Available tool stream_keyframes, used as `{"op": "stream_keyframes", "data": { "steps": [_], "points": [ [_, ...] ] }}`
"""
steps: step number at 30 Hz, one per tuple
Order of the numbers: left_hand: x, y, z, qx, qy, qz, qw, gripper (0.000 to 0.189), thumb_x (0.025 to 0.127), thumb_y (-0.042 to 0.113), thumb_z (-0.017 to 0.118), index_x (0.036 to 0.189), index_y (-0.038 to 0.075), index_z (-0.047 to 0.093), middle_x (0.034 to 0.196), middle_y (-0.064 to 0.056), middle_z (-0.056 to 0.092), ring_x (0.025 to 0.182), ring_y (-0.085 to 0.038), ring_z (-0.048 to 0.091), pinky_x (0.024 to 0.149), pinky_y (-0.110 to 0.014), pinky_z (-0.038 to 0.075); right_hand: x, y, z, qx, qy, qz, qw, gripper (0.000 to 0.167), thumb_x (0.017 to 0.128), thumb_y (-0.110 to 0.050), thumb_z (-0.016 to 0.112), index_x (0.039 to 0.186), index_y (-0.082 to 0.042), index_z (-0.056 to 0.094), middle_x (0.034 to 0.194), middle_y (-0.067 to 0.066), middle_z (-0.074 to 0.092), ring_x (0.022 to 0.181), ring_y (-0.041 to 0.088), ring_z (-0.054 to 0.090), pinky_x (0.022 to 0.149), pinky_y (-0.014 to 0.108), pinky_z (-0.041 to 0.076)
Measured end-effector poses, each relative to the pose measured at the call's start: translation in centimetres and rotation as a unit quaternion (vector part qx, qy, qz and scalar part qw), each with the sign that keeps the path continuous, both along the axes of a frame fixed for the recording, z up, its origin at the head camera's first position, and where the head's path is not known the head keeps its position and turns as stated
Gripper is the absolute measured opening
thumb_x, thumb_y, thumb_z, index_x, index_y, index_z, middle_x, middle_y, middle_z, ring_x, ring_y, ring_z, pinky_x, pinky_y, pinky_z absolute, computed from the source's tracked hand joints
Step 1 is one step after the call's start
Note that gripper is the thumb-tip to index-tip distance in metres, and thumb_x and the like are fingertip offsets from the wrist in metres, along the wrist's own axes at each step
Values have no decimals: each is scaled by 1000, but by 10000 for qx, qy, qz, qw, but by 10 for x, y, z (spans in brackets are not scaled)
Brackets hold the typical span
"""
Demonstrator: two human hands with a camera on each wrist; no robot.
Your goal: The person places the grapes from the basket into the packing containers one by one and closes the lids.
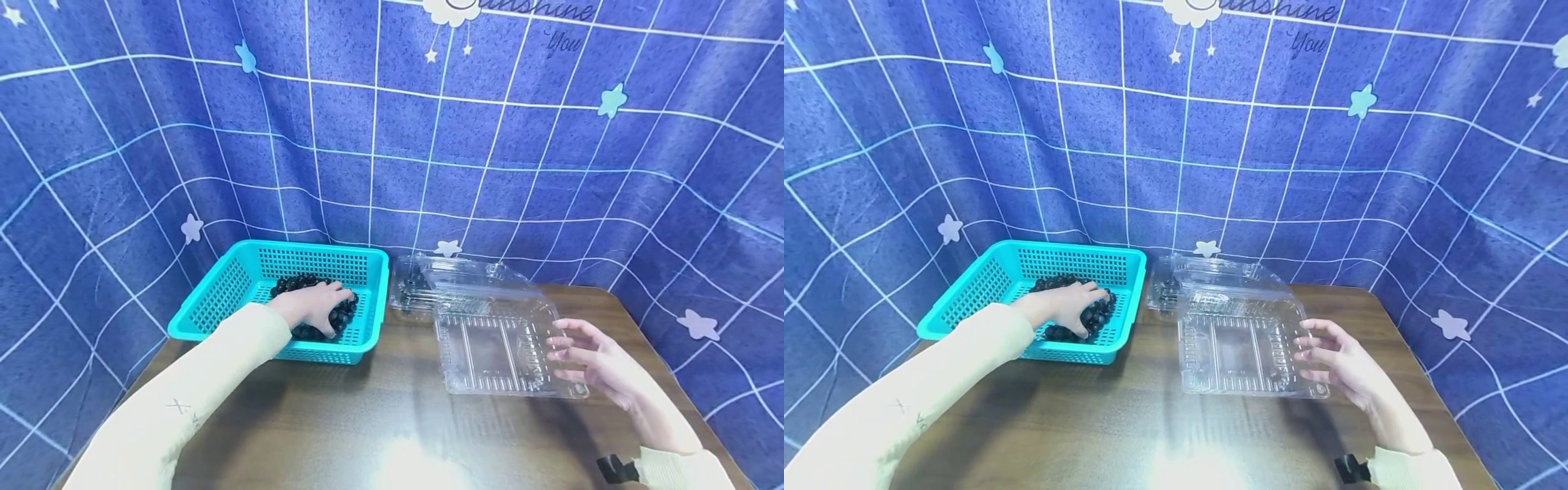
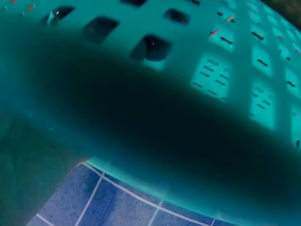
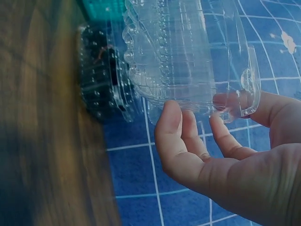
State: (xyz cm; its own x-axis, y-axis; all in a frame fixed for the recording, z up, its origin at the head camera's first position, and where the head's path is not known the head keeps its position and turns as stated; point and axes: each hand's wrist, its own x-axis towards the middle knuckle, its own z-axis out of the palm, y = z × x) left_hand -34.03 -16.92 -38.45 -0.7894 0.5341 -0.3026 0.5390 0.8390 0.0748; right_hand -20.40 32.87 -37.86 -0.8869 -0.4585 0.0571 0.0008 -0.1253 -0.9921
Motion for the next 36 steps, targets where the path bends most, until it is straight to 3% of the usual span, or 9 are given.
{"op": "stream_keyframes", "data": {
  "steps": [5, 9, 14, 18, 23, 28, 36],
  "points": [
    [2, -2, -8, -34, -133, 84, 9999, 80, 72, 32, 80, 140, 26, 37, 137, -9, 37, 123, -43, 41, 83, -52, 49, 0, -11, -6, 61, -104, -99, 9999, 45, 91, 10, 44, 123, -21, 50, 111, 2, 59, 97, 16, 63, 80, 39, 55],
    [4, -2, -8, -110, -152, 103, 9998, 78, 72, 31, 80, 138, 27, 39, 136, -9, 35, 119, -44, 44, 81, -53, 49, -1, -18, -10, 186, -178, -213, 9994, 45, 90, 9, 46, 122, -21, 50, 110, 2, 59, 96, 17, 63, 79, 38, 55],
    [5, -1, -7, -175, -302, 181, 9992, 76, 73, 27, 79, 138, 28, 40, 141, -8, 33, 104, -31, 54, 80, -48, 50, -2, -25, -14, 351, -198, -304, 9987, 44, 89, 8, 48, 123, -21, 50, 109, 3, 59, 97, 18, 63, 80, 39, 54],
    [6, 0, -8, -178, -498, 263, 9983, 76, 76, 18, 77, 140, 28, 38, 151, -12, 22, 92, -23, 56, 73, -39, 50, -1, -30, -17, 428, -273, -330, 9982, 43, 89, 7, 50, 122, -21, 50, 109, 3, 59, 97, 18, 63, 80, 40, 54],
    [8, -1, -11, -149, -460, 164, 9987, 75, 77, 13, 76, 140, 27, 39, 151, -14, 21, 86, -20, 55, 65, -33, 49, -1, -35, -22, 486, -384, -300, 9976, 41, 90, 5, 50, 122, -21, 49, 109, 3, 57, 96, 17, 63, 81, 40, 54],
    [10, -2, -13, -68, -544, 341, 9979, 74, 77, 11, 76, 139, 30, 39, 154, -17, 14, 87, -23, 57, 60, -32, 48, -2, -41, -28, 600, -529, -420, 9959, 43, 87, 5, 53, 120, -22, 50, 109, 5, 56, 95, 17, 62, 82, 41, 53],
    [8, -2, -22, -17, -655, 470, 9967, 75, 80, 3, 71, 140, 33, 39, 155, -21, 6, 71, -18, 56, 53, -29, 47, -3, -50, -36, 763, -755, -527, 9928, 40, 89, 2, 53, 118, -25, 49, 109, 5, 53, 95, 16, 61, 85, 47, 52]
  ]
}}
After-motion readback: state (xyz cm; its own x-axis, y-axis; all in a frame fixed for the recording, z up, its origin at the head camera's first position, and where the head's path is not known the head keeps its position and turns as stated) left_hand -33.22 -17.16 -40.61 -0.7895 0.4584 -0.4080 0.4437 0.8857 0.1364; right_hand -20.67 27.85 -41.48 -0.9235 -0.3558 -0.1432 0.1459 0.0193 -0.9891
